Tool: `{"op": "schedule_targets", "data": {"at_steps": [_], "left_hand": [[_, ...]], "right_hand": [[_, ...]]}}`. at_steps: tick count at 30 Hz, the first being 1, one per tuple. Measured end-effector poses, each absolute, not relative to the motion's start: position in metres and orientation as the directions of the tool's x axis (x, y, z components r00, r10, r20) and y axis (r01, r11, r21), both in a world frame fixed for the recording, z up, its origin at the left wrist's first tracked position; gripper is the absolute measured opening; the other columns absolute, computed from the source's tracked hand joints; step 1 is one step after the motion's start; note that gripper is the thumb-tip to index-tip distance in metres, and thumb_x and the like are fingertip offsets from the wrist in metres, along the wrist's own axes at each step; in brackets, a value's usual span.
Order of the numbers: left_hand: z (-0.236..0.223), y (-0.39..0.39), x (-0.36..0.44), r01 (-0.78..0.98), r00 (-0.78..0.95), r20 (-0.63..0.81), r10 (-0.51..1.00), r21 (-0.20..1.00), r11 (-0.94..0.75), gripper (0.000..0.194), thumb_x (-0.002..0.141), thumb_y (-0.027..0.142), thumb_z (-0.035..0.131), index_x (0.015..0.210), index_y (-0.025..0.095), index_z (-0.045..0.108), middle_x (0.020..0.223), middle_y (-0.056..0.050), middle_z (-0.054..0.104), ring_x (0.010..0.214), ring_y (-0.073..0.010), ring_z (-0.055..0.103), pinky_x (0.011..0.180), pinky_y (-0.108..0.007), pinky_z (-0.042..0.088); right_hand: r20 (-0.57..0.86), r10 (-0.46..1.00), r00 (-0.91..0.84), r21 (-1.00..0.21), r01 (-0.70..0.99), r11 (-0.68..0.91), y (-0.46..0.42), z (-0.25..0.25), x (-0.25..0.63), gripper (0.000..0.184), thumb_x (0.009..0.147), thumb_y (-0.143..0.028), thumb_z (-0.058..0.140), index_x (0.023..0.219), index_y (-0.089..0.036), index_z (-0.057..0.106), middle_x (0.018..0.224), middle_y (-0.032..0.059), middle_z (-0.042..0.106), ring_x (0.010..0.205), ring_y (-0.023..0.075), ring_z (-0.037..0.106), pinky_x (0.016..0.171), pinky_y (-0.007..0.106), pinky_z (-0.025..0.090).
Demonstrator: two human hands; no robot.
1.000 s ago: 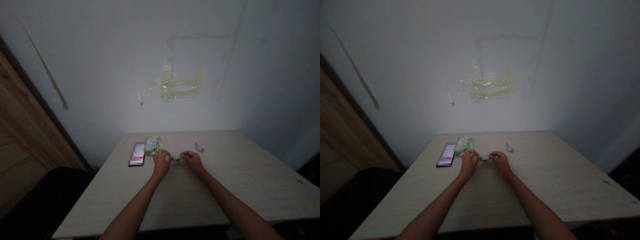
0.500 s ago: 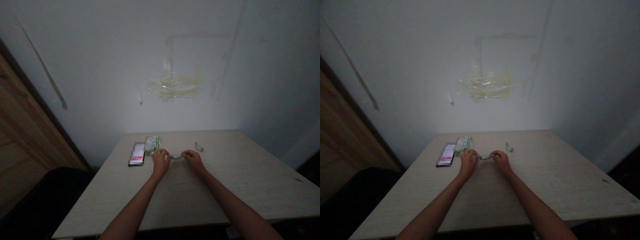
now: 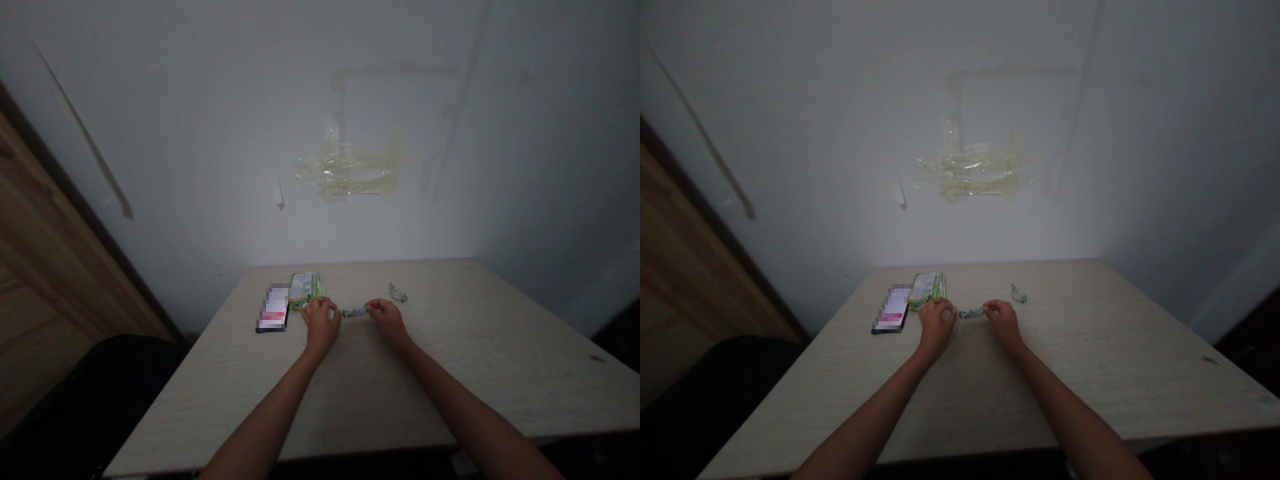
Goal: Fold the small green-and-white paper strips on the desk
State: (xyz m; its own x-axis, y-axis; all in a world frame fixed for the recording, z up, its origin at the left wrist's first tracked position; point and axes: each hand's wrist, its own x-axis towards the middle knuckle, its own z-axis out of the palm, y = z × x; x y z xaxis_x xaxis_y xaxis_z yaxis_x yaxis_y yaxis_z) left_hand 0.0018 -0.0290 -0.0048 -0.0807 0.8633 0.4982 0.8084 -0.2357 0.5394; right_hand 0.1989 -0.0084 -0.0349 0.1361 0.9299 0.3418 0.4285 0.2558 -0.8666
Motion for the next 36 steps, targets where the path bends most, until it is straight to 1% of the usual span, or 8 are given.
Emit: {"op": "schedule_targets", "data": {"at_steps": [5, 8, 11, 15, 21, 28, 33, 36], "left_hand": [[-0.005, -0.033, -0.002, 0.859, 0.050, 0.460, 0.887, 0.433, -0.273, 0.004, 0.079, 0.026, 0.066, 0.081, 0.025, 0.070, 0.115, -0.006, 0.059, 0.120, -0.0293, 0.044, 0.110, -0.065, 0.013], [-0.001, -0.034, -0.005, 0.852, 0.082, 0.445, 0.892, 0.433, -0.295, 0.008, 0.079, 0.031, 0.069, 0.086, 0.030, 0.072, 0.118, -0.005, 0.057, 0.124, -0.0295, 0.041, 0.109, -0.067, 0.012], [0.002, -0.034, -0.007, 0.834, 0.136, 0.447, 0.884, 0.430, -0.346, 0.020, 0.081, 0.036, 0.069, 0.101, 0.038, 0.072, 0.121, -0.005, 0.056, 0.123, -0.0280, 0.042, 0.110, -0.064, 0.015], [0.002, -0.034, -0.007, 0.815, 0.206, 0.437, 0.876, 0.418, -0.401, 0.034, 0.082, 0.035, 0.069, 0.114, 0.045, 0.066, 0.124, -0.004, 0.054, 0.122, -0.0258, 0.044, 0.111, -0.062, 0.014], [0.000, -0.031, -0.010, 0.819, 0.209, 0.394, 0.895, 0.429, -0.380, 0.011, 0.079, 0.035, 0.073, 0.089, 0.037, 0.074, 0.119, -0.001, 0.058, 0.122, -0.0267, 0.044, 0.110, -0.068, 0.006], [-0.004, -0.028, -0.011, 0.836, 0.162, 0.393, 0.905, 0.432, -0.337, 0.007, 0.078, 0.034, 0.073, 0.084, 0.033, 0.074, 0.114, -0.002, 0.061, 0.120, -0.0274, 0.046, 0.110, -0.070, 0.007], [-0.005, -0.029, -0.010, 0.853, 0.146, 0.399, 0.905, 0.413, -0.319, 0.005, 0.078, 0.034, 0.072, 0.083, 0.032, 0.073, 0.114, -0.003, 0.062, 0.121, -0.0292, 0.045, 0.107, -0.075, 0.002], [-0.003, -0.032, -0.008, 0.858, 0.152, 0.417, 0.896, 0.394, -0.329, 0.007, 0.079, 0.035, 0.071, 0.085, 0.031, 0.072, 0.115, -0.003, 0.061, 0.121, -0.0293, 0.045, 0.106, -0.076, 0.002]], "right_hand": [[0.409, 0.911, 0.059, -0.760, 0.575, 0.304, -0.019, -0.026, 0.198, 0.019, 0.077, -0.031, 0.061, 0.084, -0.018, 0.072, 0.088, 0.0080, 0.072, 0.092, 0.0231, 0.062, 0.090, 0.037, 0.044], [0.430, 0.902, -0.017, -0.727, 0.586, 0.358, -0.024, -0.018, 0.197, 0.018, 0.079, -0.029, 0.060, 0.088, -0.019, 0.073, 0.090, 0.0076, 0.072, 0.095, 0.0225, 0.061, 0.091, 0.035, 0.044], [0.439, 0.896, -0.066, -0.701, 0.598, 0.388, -0.026, -0.014, 0.197, 0.023, 0.081, -0.027, 0.060, 0.098, -0.021, 0.073, 0.093, 0.0068, 0.072, 0.098, 0.0230, 0.059, 0.093, 0.037, 0.043], [0.440, 0.892, -0.102, -0.674, 0.620, 0.403, -0.025, -0.012, 0.198, 0.020, 0.081, -0.025, 0.060, 0.094, -0.024, 0.076, 0.090, 0.0063, 0.072, 0.097, 0.0232, 0.059, 0.093, 0.038, 0.044], [0.440, 0.892, -0.103, -0.641, 0.659, 0.393, -0.023, -0.011, 0.202, 0.018, 0.080, -0.024, 0.060, 0.088, -0.023, 0.077, 0.090, 0.0071, 0.072, 0.100, 0.0242, 0.058, 0.093, 0.038, 0.042], [0.432, 0.893, -0.126, -0.565, 0.733, 0.377, -0.021, -0.013, 0.209, 0.018, 0.082, -0.025, 0.061, 0.089, -0.024, 0.077, 0.089, 0.0068, 0.072, 0.102, 0.0247, 0.056, 0.095, 0.038, 0.040], [0.452, 0.882, -0.130, -0.512, 0.773, 0.376, -0.021, -0.014, 0.211, 0.019, 0.077, -0.044, 0.071, 0.086, -0.028, 0.078, 0.091, 0.0068, 0.071, 0.103, 0.0275, 0.054, 0.097, 0.044, 0.038], [0.465, 0.879, -0.109, -0.504, 0.783, 0.364, -0.019, -0.018, 0.208, 0.023, 0.072, -0.049, 0.076, 0.085, -0.029, 0.077, 0.090, 0.0064, 0.068, 0.104, 0.0282, 0.053, 0.095, 0.046, 0.039]]}}
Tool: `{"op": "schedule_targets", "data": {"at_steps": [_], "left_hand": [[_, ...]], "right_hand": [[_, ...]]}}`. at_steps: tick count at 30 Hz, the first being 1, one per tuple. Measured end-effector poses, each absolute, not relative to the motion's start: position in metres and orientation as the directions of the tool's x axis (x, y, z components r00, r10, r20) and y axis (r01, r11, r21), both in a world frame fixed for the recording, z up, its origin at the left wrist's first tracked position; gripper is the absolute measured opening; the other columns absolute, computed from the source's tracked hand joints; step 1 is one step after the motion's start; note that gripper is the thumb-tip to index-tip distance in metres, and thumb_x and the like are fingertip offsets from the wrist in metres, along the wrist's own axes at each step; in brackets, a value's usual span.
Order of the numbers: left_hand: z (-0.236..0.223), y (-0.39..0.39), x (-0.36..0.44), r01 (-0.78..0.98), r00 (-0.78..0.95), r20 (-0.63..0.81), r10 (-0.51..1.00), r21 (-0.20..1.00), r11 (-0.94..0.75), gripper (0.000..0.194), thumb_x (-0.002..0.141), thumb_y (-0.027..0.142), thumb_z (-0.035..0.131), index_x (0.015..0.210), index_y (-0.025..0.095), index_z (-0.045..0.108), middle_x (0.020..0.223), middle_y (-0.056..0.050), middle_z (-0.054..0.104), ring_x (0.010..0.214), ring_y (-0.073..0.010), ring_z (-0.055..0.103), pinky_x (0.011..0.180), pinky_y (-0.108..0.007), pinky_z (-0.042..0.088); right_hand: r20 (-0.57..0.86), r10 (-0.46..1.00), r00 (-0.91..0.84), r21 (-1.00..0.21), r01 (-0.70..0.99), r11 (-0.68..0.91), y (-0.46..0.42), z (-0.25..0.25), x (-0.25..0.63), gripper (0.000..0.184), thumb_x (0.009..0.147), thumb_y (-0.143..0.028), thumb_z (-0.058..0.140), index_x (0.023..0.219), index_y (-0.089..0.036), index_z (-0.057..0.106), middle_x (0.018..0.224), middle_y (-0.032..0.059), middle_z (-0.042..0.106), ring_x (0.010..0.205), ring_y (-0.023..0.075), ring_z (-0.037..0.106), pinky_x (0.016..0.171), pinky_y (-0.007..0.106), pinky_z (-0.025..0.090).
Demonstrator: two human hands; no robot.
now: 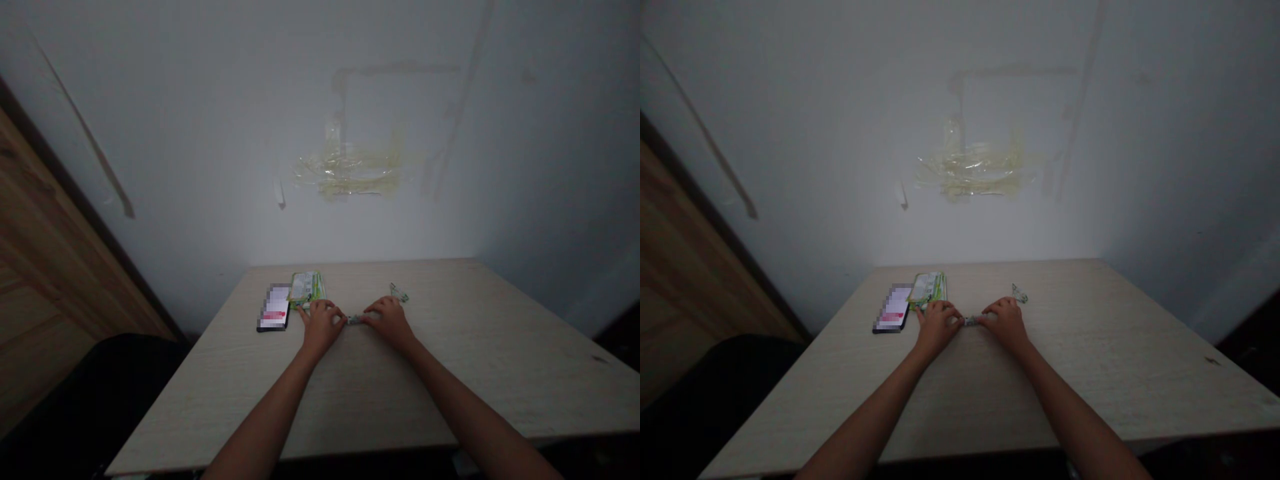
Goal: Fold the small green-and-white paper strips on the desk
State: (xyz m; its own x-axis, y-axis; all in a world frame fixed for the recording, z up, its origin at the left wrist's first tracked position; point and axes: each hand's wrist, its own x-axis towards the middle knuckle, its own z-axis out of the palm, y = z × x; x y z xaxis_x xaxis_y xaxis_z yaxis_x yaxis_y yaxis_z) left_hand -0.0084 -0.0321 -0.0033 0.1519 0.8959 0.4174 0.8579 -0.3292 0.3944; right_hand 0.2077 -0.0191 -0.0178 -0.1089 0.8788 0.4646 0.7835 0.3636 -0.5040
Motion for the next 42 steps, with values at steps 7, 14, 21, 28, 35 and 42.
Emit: {"op": "schedule_targets", "data": {"at_steps": [7, 14, 21, 28, 35, 42], "left_hand": [[0.001, -0.035, -0.003, 0.874, 0.164, 0.426, 0.890, 0.355, -0.331, 0.019, 0.078, 0.046, 0.071, 0.085, 0.029, 0.071, 0.115, -0.004, 0.062, 0.120, -0.0299, 0.043, 0.107, -0.075, 0.000], [-0.001, -0.033, 0.002, 0.888, 0.123, 0.440, 0.889, 0.352, -0.297, 0.016, 0.077, 0.043, 0.073, 0.081, 0.027, 0.070, 0.119, -0.004, 0.061, 0.122, -0.0310, 0.042, 0.104, -0.078, 0.002], [-0.001, -0.032, 0.004, 0.891, 0.080, 0.420, 0.904, 0.376, -0.254, 0.017, 0.077, 0.043, 0.073, 0.079, 0.027, 0.070, 0.129, -0.004, 0.057, 0.126, -0.0331, 0.038, 0.105, -0.076, 0.006], [-0.002, -0.032, 0.006, 0.882, 0.069, 0.424, 0.903, 0.397, -0.253, 0.014, 0.076, 0.040, 0.073, 0.077, 0.027, 0.069, 0.128, -0.002, 0.058, 0.125, -0.0337, 0.038, 0.104, -0.077, 0.008], [-0.002, -0.032, 0.007, 0.893, 0.066, 0.430, 0.901, 0.377, -0.245, 0.012, 0.077, 0.037, 0.073, 0.077, 0.026, 0.068, 0.129, -0.002, 0.058, 0.126, -0.0341, 0.038, 0.104, -0.077, 0.007], [-0.003, -0.031, 0.008, 0.901, 0.064, 0.406, 0.912, 0.369, -0.228, 0.014, 0.078, 0.038, 0.072, 0.081, 0.025, 0.068, 0.131, -0.003, 0.056, 0.127, -0.0332, 0.038, 0.105, -0.076, 0.009]], "right_hand": [[0.477, 0.877, -0.056, -0.520, 0.786, 0.333, -0.017, -0.024, 0.200, 0.019, 0.072, -0.044, 0.078, 0.080, -0.027, 0.075, 0.089, 0.0074, 0.065, 0.104, 0.0282, 0.050, 0.094, 0.046, 0.039], [0.464, 0.886, -0.021, -0.475, 0.838, 0.269, -0.016, -0.027, 0.196, 0.023, 0.075, -0.046, 0.075, 0.081, -0.024, 0.073, 0.092, 0.0096, 0.062, 0.102, 0.0286, 0.049, 0.090, 0.043, 0.040], [0.421, 0.907, -0.008, -0.444, 0.870, 0.213, -0.013, -0.029, 0.193, 0.027, 0.077, -0.047, 0.072, 0.083, -0.021, 0.073, 0.097, 0.0130, 0.063, 0.101, 0.0294, 0.050, 0.089, 0.041, 0.038], [0.399, 0.916, 0.036, -0.458, 0.873, 0.165, -0.015, -0.025, 0.190, 0.026, 0.076, -0.046, 0.073, 0.082, -0.021, 0.072, 0.100, 0.0140, 0.062, 0.102, 0.0306, 0.049, 0.087, 0.039, 0.039], [0.359, 0.932, 0.051, -0.470, 0.873, 0.134, -0.017, -0.020, 0.187, 0.025, 0.076, -0.044, 0.072, 0.083, -0.020, 0.072, 0.103, 0.0145, 0.061, 0.102, 0.0304, 0.049, 0.086, 0.038, 0.039], [0.333, 0.940, 0.072, -0.466, 0.879, 0.098, -0.016, -0.017, 0.184, 0.022, 0.076, -0.041, 0.073, 0.083, -0.021, 0.072, 0.103, 0.0141, 0.060, 0.104, 0.0305, 0.049, 0.088, 0.038, 0.038]]}}
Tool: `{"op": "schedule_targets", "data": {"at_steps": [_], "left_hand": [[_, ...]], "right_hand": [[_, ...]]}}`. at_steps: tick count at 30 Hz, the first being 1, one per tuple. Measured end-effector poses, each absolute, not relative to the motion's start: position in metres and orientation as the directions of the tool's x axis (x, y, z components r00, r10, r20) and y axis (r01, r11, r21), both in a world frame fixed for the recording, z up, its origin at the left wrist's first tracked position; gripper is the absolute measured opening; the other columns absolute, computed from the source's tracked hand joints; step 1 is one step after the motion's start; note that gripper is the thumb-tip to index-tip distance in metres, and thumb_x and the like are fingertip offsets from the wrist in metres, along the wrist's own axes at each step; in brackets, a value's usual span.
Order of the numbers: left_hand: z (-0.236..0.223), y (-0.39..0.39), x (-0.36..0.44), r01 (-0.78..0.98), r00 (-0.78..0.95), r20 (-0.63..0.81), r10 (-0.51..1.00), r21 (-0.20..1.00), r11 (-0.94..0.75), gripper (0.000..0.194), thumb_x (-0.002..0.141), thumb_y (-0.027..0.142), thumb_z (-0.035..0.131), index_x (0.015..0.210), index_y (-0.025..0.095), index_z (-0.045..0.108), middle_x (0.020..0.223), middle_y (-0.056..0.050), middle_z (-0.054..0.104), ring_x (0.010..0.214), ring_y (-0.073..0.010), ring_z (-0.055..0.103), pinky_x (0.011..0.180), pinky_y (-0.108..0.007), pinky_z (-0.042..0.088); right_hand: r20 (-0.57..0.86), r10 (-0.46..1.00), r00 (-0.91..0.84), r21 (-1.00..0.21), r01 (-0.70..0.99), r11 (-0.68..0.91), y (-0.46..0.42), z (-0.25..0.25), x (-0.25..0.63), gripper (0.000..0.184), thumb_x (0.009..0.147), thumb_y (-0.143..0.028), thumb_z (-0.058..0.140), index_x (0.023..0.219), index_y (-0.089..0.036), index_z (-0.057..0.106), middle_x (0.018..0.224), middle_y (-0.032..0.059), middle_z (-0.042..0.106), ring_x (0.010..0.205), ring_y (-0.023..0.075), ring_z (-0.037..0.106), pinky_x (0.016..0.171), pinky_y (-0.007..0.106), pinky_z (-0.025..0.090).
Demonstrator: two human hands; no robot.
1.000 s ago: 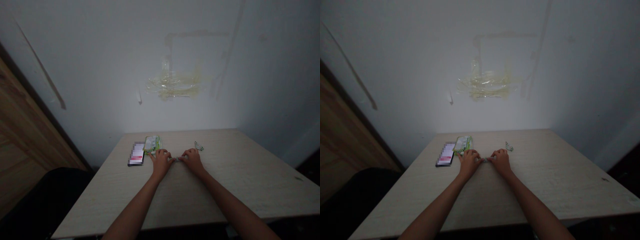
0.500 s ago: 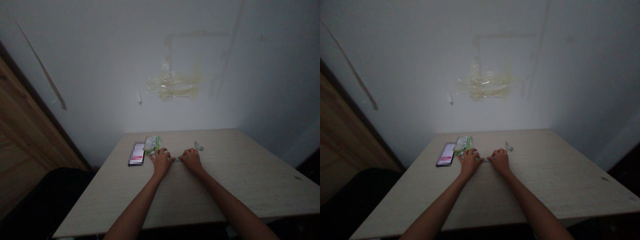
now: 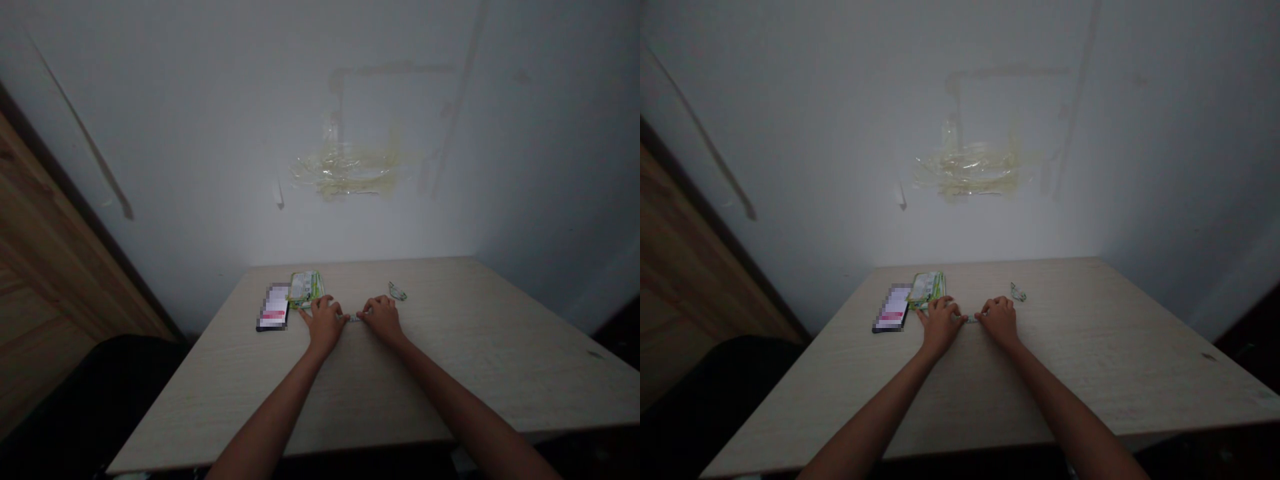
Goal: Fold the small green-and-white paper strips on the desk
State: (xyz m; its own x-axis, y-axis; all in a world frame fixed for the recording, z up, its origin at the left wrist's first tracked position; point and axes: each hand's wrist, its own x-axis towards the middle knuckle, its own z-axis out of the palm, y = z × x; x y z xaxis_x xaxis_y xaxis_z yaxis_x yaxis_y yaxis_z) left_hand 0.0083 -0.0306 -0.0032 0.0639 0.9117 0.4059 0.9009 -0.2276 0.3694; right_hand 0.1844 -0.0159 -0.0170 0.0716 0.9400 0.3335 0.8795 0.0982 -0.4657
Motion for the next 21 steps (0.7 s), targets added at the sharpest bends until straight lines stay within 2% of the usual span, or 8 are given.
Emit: {"op": "schedule_targets", "data": {"at_steps": [5, 10, 13, 17, 21], "left_hand": [[-0.001, -0.031, 0.010, 0.902, 0.071, 0.369, 0.927, 0.372, -0.218, 0.014, 0.081, 0.039, 0.069, 0.092, 0.031, 0.070, 0.134, -0.002, 0.053, 0.129, -0.0307, 0.038, 0.106, -0.075, 0.009], [-0.001, -0.030, 0.010, 0.887, 0.119, 0.353, 0.928, 0.382, -0.260, 0.016, 0.083, 0.037, 0.068, 0.098, 0.040, 0.071, 0.137, 0.001, 0.052, 0.131, -0.0308, 0.035, 0.106, -0.077, 0.005], [-0.001, -0.031, 0.008, 0.884, 0.144, 0.330, 0.933, 0.381, -0.271, 0.017, 0.083, 0.038, 0.067, 0.098, 0.044, 0.072, 0.139, 0.002, 0.051, 0.133, -0.0307, 0.035, 0.107, -0.076, 0.007], [-0.001, -0.032, 0.006, 0.887, 0.153, 0.328, 0.932, 0.371, -0.276, 0.013, 0.082, 0.039, 0.068, 0.094, 0.042, 0.074, 0.139, 0.002, 0.051, 0.133, -0.0309, 0.034, 0.106, -0.076, 0.004], [-0.002, -0.034, 0.005, 0.893, 0.161, 0.364, 0.917, 0.343, -0.293, 0.009, 0.082, 0.040, 0.068, 0.089, 0.037, 0.074, 0.138, 0.001, 0.052, 0.134, -0.0318, 0.033, 0.105, -0.078, 0.000]], "right_hand": [[0.273, 0.957, 0.097, -0.465, 0.884, 0.043, -0.018, -0.012, 0.181, 0.022, 0.077, -0.041, 0.072, 0.087, -0.022, 0.072, 0.111, 0.0120, 0.057, 0.109, 0.0294, 0.047, 0.090, 0.037, 0.037], [0.320, 0.942, 0.099, -0.445, 0.894, 0.058, -0.019, -0.017, 0.181, 0.022, 0.080, -0.041, 0.069, 0.089, -0.021, 0.069, 0.109, 0.0114, 0.058, 0.106, 0.0286, 0.049, 0.089, 0.037, 0.038], [0.383, 0.920, 0.079, -0.446, 0.888, 0.109, -0.019, -0.023, 0.184, 0.025, 0.082, -0.041, 0.066, 0.094, -0.019, 0.067, 0.103, 0.0117, 0.059, 0.103, 0.0280, 0.051, 0.089, 0.037, 0.038], [0.465, 0.884, 0.041, -0.461, 0.864, 0.203, -0.020, -0.027, 0.190, 0.024, 0.084, -0.032, 0.064, 0.104, -0.019, 0.065, 0.101, 0.0100, 0.060, 0.102, 0.0271, 0.051, 0.090, 0.038, 0.040], [0.506, 0.854, -0.122, -0.440, 0.815, 0.377, -0.024, -0.023, 0.194, 0.014, 0.084, -0.024, 0.064, 0.094, -0.024, 0.074, 0.099, 0.0083, 0.060, 0.101, 0.0248, 0.051, 0.093, 0.038, 0.040]]}}
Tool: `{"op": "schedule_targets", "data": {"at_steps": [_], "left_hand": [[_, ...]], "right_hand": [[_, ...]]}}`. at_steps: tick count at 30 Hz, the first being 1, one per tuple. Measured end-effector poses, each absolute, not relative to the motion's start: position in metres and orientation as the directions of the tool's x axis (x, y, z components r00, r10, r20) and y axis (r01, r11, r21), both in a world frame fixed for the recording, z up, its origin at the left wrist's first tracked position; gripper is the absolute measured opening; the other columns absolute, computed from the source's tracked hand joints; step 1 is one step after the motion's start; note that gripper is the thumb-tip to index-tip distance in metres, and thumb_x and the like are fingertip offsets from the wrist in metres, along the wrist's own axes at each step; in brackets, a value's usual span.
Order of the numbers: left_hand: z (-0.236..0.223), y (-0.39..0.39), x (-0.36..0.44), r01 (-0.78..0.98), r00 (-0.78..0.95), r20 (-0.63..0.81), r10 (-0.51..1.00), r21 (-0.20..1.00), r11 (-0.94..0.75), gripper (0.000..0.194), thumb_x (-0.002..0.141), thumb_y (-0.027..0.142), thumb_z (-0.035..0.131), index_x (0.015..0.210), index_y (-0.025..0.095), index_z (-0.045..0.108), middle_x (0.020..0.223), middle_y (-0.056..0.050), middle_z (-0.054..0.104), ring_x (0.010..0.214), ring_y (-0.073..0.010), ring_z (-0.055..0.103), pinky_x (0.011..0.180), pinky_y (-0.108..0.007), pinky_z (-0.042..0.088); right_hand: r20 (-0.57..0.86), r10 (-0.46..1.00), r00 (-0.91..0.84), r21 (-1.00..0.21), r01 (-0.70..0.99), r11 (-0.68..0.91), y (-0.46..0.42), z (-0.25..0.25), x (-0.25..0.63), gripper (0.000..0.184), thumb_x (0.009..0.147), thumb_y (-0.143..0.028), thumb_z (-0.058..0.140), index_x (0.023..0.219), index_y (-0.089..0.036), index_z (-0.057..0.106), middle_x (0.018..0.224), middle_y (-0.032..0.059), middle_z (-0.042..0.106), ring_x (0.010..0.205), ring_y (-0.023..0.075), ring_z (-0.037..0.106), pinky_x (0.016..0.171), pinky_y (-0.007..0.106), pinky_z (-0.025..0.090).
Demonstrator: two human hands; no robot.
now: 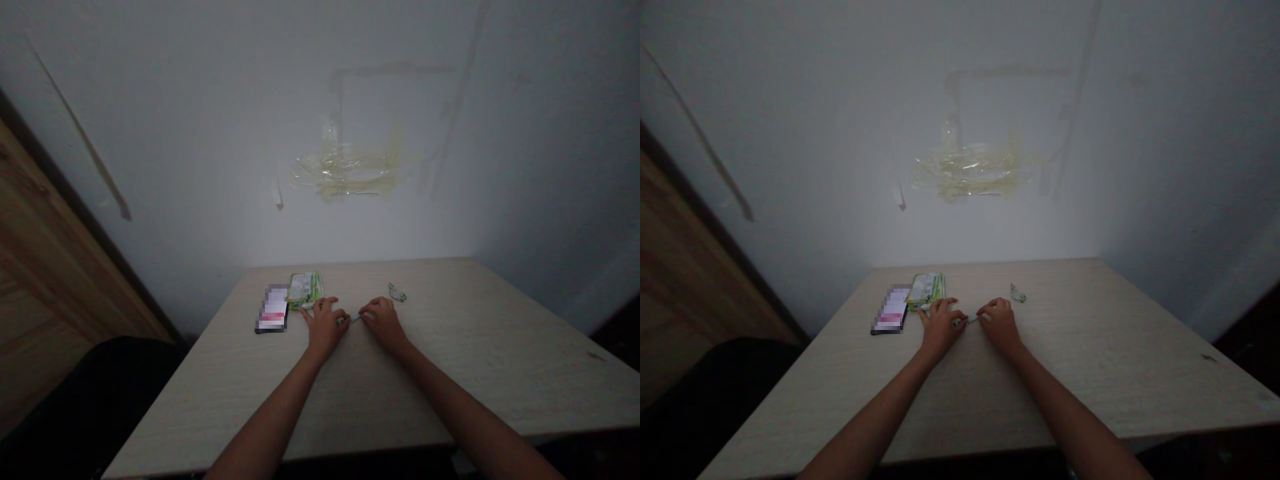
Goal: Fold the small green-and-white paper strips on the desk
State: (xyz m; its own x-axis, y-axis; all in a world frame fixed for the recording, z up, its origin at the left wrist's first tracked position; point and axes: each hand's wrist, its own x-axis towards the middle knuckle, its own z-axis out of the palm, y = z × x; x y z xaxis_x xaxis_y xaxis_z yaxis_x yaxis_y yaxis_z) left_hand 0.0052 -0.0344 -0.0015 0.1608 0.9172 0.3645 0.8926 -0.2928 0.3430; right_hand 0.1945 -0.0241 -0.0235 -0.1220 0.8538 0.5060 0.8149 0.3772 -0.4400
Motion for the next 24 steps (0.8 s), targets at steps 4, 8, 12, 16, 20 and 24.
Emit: {"op": "schedule_targets", "data": {"at_steps": [4, 8, 12, 16, 20, 24], "left_hand": [[-0.0021, -0.0360, 0.0042, 0.887, 0.180, 0.375, 0.909, 0.337, -0.315, 0.011, 0.082, 0.043, 0.068, 0.085, 0.035, 0.074, 0.137, 0.002, 0.054, 0.134, -0.0323, 0.032, 0.105, -0.078, 0.002], [-0.0038, -0.0354, 0.0013, 0.855, 0.252, 0.356, 0.900, 0.353, -0.380, 0.010, 0.081, 0.043, 0.069, 0.082, 0.034, 0.073, 0.135, 0.003, 0.054, 0.134, -0.0305, 0.033, 0.107, -0.076, 0.004], [-0.0055, -0.0344, 0.0004, 0.843, 0.285, 0.334, 0.898, 0.358, -0.401, 0.010, 0.078, 0.042, 0.072, 0.086, 0.036, 0.073, 0.135, 0.004, 0.055, 0.133, -0.0307, 0.034, 0.106, -0.077, 0.004], [-0.0065, -0.0342, 0.0009, 0.840, 0.285, 0.363, 0.887, 0.352, -0.413, 0.023, 0.078, 0.042, 0.073, 0.101, 0.040, 0.070, 0.134, 0.002, 0.056, 0.131, -0.0296, 0.038, 0.106, -0.077, 0.006], [-0.0073, -0.0340, -0.0005, 0.860, 0.285, 0.348, 0.893, 0.318, -0.399, 0.027, 0.077, 0.047, 0.072, 0.104, 0.045, 0.070, 0.137, 0.003, 0.054, 0.132, -0.0321, 0.037, 0.106, -0.078, 0.004], [-0.0061, -0.0358, -0.0013, 0.889, 0.277, 0.347, 0.896, 0.262, -0.376, 0.024, 0.079, 0.053, 0.068, 0.101, 0.047, 0.071, 0.139, 0.004, 0.053, 0.134, -0.0340, 0.034, 0.105, -0.079, 0.001]], "right_hand": [[0.498, 0.856, -0.139, -0.425, 0.821, 0.381, -0.0266, -0.0207, 0.1945, 0.014, 0.083, -0.027, 0.067, 0.093, -0.029, 0.078, 0.099, 0.0091, 0.061, 0.101, 0.0250, 0.051, 0.091, 0.037, 0.041], [0.473, 0.873, -0.121, -0.408, 0.848, 0.339, -0.0241, -0.0219, 0.1944, 0.017, 0.083, -0.029, 0.068, 0.096, -0.032, 0.078, 0.100, 0.0090, 0.062, 0.102, 0.0247, 0.052, 0.091, 0.037, 0.041], [0.442, 0.888, -0.127, -0.414, 0.850, 0.327, -0.0211, -0.0238, 0.1956, 0.019, 0.083, -0.032, 0.068, 0.100, -0.034, 0.077, 0.103, 0.0078, 0.062, 0.103, 0.0236, 0.053, 0.093, 0.037, 0.041], [0.429, 0.893, -0.136, -0.425, 0.842, 0.332, -0.0201, -0.0248, 0.1965, 0.020, 0.082, -0.034, 0.069, 0.101, -0.035, 0.076, 0.104, 0.0069, 0.062, 0.104, 0.0228, 0.054, 0.094, 0.036, 0.041], [0.456, 0.881, -0.128, -0.432, 0.833, 0.344, -0.0204, -0.0261, 0.1959, 0.021, 0.081, -0.033, 0.071, 0.100, -0.035, 0.077, 0.103, 0.0070, 0.063, 0.103, 0.0230, 0.054, 0.094, 0.036, 0.041], [0.509, 0.849, -0.140, -0.447, 0.800, 0.400, -0.0224, -0.0268, 0.1969, 0.015, 0.079, -0.030, 0.072, 0.093, -0.031, 0.079, 0.102, 0.0078, 0.064, 0.102, 0.0236, 0.054, 0.094, 0.037, 0.042]]}}
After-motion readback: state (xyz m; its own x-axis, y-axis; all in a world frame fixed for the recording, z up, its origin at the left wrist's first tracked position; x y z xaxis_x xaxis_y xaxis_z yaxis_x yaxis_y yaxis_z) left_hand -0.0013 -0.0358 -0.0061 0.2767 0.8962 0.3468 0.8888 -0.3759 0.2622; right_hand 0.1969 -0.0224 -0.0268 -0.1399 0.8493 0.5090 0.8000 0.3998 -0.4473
